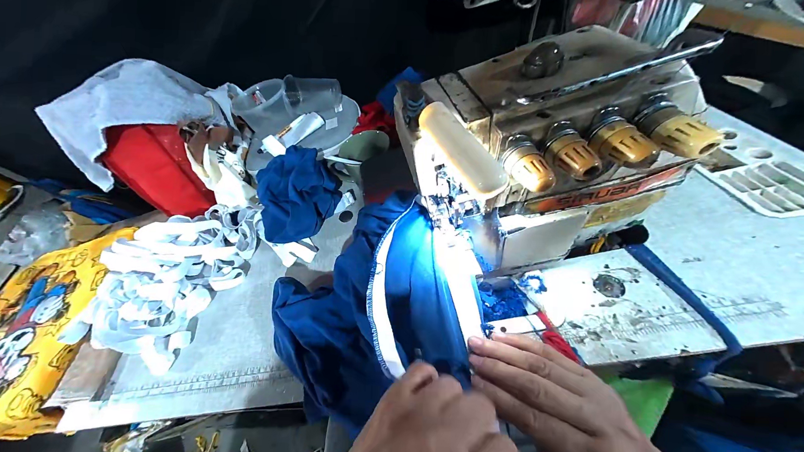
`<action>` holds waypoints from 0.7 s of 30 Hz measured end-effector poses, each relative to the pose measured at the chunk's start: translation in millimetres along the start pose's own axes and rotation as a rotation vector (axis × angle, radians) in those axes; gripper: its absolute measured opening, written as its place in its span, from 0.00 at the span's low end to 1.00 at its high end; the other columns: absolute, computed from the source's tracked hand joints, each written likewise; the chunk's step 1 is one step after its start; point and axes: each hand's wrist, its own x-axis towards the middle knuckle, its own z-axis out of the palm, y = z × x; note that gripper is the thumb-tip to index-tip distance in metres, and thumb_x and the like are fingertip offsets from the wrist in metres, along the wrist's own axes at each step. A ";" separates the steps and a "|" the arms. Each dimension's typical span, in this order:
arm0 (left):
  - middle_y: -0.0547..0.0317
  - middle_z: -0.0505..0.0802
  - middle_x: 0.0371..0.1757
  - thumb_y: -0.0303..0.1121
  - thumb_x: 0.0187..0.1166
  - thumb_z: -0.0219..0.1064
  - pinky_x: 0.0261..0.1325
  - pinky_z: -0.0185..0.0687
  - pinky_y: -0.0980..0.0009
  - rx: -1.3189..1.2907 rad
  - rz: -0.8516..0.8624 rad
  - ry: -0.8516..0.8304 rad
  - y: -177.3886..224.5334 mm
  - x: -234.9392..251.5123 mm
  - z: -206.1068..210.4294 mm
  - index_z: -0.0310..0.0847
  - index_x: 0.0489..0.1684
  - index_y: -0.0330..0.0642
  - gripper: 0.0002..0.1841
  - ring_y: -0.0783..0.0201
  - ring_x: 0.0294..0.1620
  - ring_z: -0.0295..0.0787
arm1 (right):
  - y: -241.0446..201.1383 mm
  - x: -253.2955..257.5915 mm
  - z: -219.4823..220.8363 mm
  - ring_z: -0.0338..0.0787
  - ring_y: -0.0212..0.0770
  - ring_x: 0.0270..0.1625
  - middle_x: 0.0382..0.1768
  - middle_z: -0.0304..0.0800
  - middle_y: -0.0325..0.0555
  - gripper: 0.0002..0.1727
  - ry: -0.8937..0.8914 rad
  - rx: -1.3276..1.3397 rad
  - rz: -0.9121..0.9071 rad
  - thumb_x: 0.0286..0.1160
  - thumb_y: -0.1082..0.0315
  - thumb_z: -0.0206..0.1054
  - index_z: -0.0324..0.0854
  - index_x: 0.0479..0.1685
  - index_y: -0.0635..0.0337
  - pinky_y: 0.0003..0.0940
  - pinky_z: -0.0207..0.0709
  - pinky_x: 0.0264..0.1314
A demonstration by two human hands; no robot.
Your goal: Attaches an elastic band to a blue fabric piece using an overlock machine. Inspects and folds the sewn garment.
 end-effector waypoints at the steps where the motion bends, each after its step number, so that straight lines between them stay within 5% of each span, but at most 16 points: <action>1: 0.47 0.92 0.39 0.40 0.87 0.59 0.62 0.80 0.54 -0.009 -0.091 0.067 -6.5 1.1 6.1 0.89 0.30 0.39 0.18 0.49 0.48 0.90 | 1.6 -4.4 3.7 0.88 0.45 0.71 0.56 0.95 0.49 0.11 0.009 -0.016 0.009 0.87 0.76 0.56 0.85 0.51 0.61 0.38 0.73 0.81; 3: 0.47 0.91 0.64 0.48 0.89 0.54 0.74 0.76 0.46 0.110 -0.252 0.200 -33.4 3.0 23.9 0.89 0.55 0.41 0.22 0.48 0.71 0.85 | 5.3 -9.6 11.1 0.86 0.42 0.72 0.57 0.94 0.47 0.12 0.038 -0.061 0.003 0.89 0.74 0.54 0.85 0.51 0.60 0.36 0.71 0.83; 5: 0.49 0.85 0.76 0.51 0.88 0.55 0.78 0.70 0.41 0.236 -0.364 0.287 -59.3 4.5 36.4 0.86 0.69 0.43 0.25 0.46 0.79 0.79 | 8.0 -8.7 13.0 0.86 0.40 0.71 0.56 0.94 0.46 0.11 0.052 -0.108 0.003 0.88 0.75 0.54 0.84 0.50 0.59 0.36 0.69 0.83; 7: 0.52 0.85 0.77 0.51 0.86 0.57 0.76 0.72 0.45 0.288 -0.410 0.307 -71.5 7.6 36.4 0.86 0.71 0.46 0.25 0.49 0.77 0.80 | 13.8 -4.4 12.3 0.85 0.40 0.71 0.57 0.93 0.44 0.11 0.053 -0.127 0.007 0.88 0.75 0.53 0.83 0.50 0.58 0.37 0.67 0.83; 14: 0.56 0.83 0.79 0.53 0.89 0.46 0.76 0.62 0.37 0.351 -0.402 0.144 -95.2 21.1 11.9 0.85 0.73 0.51 0.28 0.45 0.82 0.73 | 32.4 14.2 15.1 0.88 0.38 0.67 0.55 0.95 0.42 0.12 0.090 -0.114 0.014 0.88 0.73 0.55 0.86 0.49 0.56 0.39 0.71 0.80; 21: 0.53 0.82 0.80 0.48 0.90 0.49 0.75 0.62 0.35 0.341 -0.385 0.102 -119.0 38.1 -0.3 0.83 0.74 0.47 0.25 0.45 0.82 0.73 | 47.7 36.9 16.6 0.87 0.37 0.67 0.54 0.93 0.43 0.09 0.170 -0.106 0.029 0.84 0.72 0.60 0.88 0.45 0.59 0.37 0.72 0.79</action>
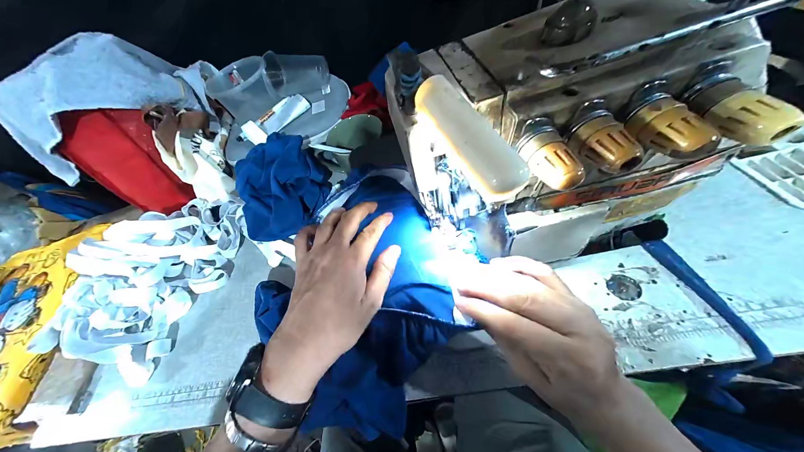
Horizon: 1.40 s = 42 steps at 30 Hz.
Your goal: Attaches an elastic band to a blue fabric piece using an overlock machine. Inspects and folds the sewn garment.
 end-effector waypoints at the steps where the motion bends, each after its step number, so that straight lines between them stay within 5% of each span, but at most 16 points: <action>1: 0.51 0.82 0.79 0.47 0.90 0.51 0.76 0.62 0.35 -0.002 0.003 0.034 0.8 1.6 -1.5 0.84 0.72 0.46 0.24 0.43 0.82 0.73 | 1.8 2.7 0.6 0.86 0.37 0.67 0.54 0.93 0.43 0.09 -0.003 -0.013 -0.003 0.84 0.72 0.60 0.88 0.45 0.59 0.39 0.70 0.81; 4: 0.43 0.87 0.69 0.38 0.86 0.58 0.71 0.75 0.46 -0.103 0.088 0.200 22.4 -11.1 -6.0 0.88 0.60 0.39 0.17 0.45 0.70 0.82 | 5.1 -1.2 1.4 0.82 0.37 0.71 0.57 0.90 0.38 0.09 -0.010 -0.094 0.006 0.86 0.68 0.59 0.87 0.48 0.52 0.47 0.59 0.86; 7: 0.52 0.92 0.57 0.43 0.89 0.58 0.71 0.78 0.63 -0.212 0.217 0.209 45.1 -38.3 12.3 0.90 0.52 0.44 0.16 0.58 0.65 0.85 | 6.5 -15.2 2.0 0.76 0.40 0.73 0.58 0.84 0.37 0.07 -0.004 -0.142 0.019 0.85 0.66 0.62 0.85 0.51 0.47 0.48 0.54 0.87; 10: 0.53 0.91 0.61 0.48 0.89 0.57 0.81 0.67 0.61 -0.197 0.214 0.200 50.9 -52.0 20.4 0.88 0.54 0.45 0.18 0.55 0.71 0.81 | 9.4 -18.4 3.5 0.75 0.38 0.75 0.59 0.85 0.34 0.06 0.025 -0.134 0.027 0.85 0.66 0.62 0.84 0.50 0.46 0.49 0.51 0.87; 13: 0.51 0.88 0.66 0.50 0.89 0.57 0.86 0.60 0.60 -0.197 0.211 0.203 47.7 -52.1 21.7 0.78 0.66 0.45 0.20 0.55 0.77 0.76 | 10.6 -14.6 5.0 0.74 0.36 0.77 0.59 0.86 0.32 0.07 0.038 -0.115 0.047 0.85 0.65 0.61 0.84 0.49 0.46 0.49 0.48 0.90; 21: 0.54 0.88 0.63 0.39 0.90 0.57 0.85 0.61 0.59 -0.178 0.268 0.192 29.2 -32.2 22.7 0.85 0.58 0.56 0.11 0.56 0.76 0.76 | 19.3 -9.1 15.9 0.68 0.36 0.81 0.64 0.77 0.35 0.07 0.029 -0.174 0.110 0.87 0.61 0.57 0.80 0.51 0.41 0.43 0.48 0.90; 25: 0.54 0.87 0.60 0.43 0.92 0.54 0.79 0.64 0.64 -0.172 0.290 0.206 26.5 -27.3 22.0 0.83 0.57 0.53 0.13 0.58 0.69 0.80 | 19.9 -16.9 23.0 0.69 0.35 0.80 0.62 0.76 0.34 0.07 0.041 -0.220 0.159 0.88 0.57 0.56 0.78 0.54 0.38 0.40 0.49 0.90; 29: 0.53 0.88 0.61 0.49 0.92 0.52 0.81 0.60 0.65 -0.240 0.302 0.194 20.5 -19.6 22.9 0.85 0.58 0.53 0.17 0.60 0.72 0.78 | 18.1 -19.1 20.5 0.70 0.31 0.79 0.63 0.79 0.34 0.13 -0.017 -0.246 0.237 0.91 0.47 0.51 0.78 0.57 0.35 0.33 0.49 0.87; 33: 0.51 0.90 0.56 0.46 0.93 0.51 0.76 0.67 0.66 -0.407 0.230 0.121 10.0 -6.8 10.9 0.86 0.52 0.49 0.18 0.60 0.66 0.82 | 13.5 -13.9 13.8 0.77 0.36 0.69 0.59 0.79 0.41 0.12 -0.045 -0.238 0.215 0.90 0.49 0.55 0.78 0.59 0.39 0.34 0.55 0.81; 37: 0.66 0.88 0.61 0.45 0.90 0.53 0.68 0.75 0.79 -0.491 0.108 0.171 -18.8 25.0 15.8 0.86 0.61 0.52 0.17 0.80 0.64 0.81 | 15.3 -18.2 14.1 0.79 0.38 0.68 0.57 0.81 0.42 0.14 0.047 -0.201 0.167 0.89 0.47 0.55 0.78 0.57 0.42 0.39 0.59 0.79; 39: 0.55 0.85 0.70 0.35 0.83 0.58 0.73 0.75 0.74 -0.426 0.103 0.189 -28.7 50.2 15.8 0.83 0.67 0.42 0.18 0.72 0.71 0.80 | 13.5 -16.0 12.7 0.74 0.32 0.72 0.57 0.76 0.38 0.13 0.038 -0.195 0.180 0.88 0.47 0.56 0.74 0.54 0.42 0.35 0.52 0.85; 42: 0.44 0.81 0.78 0.27 0.76 0.62 0.76 0.69 0.51 -0.313 0.119 0.094 -33.9 76.0 10.3 0.77 0.76 0.33 0.25 0.50 0.76 0.78 | 12.3 -11.0 14.2 0.72 0.29 0.75 0.57 0.75 0.36 0.12 0.053 -0.198 0.153 0.86 0.47 0.60 0.74 0.51 0.42 0.35 0.48 0.88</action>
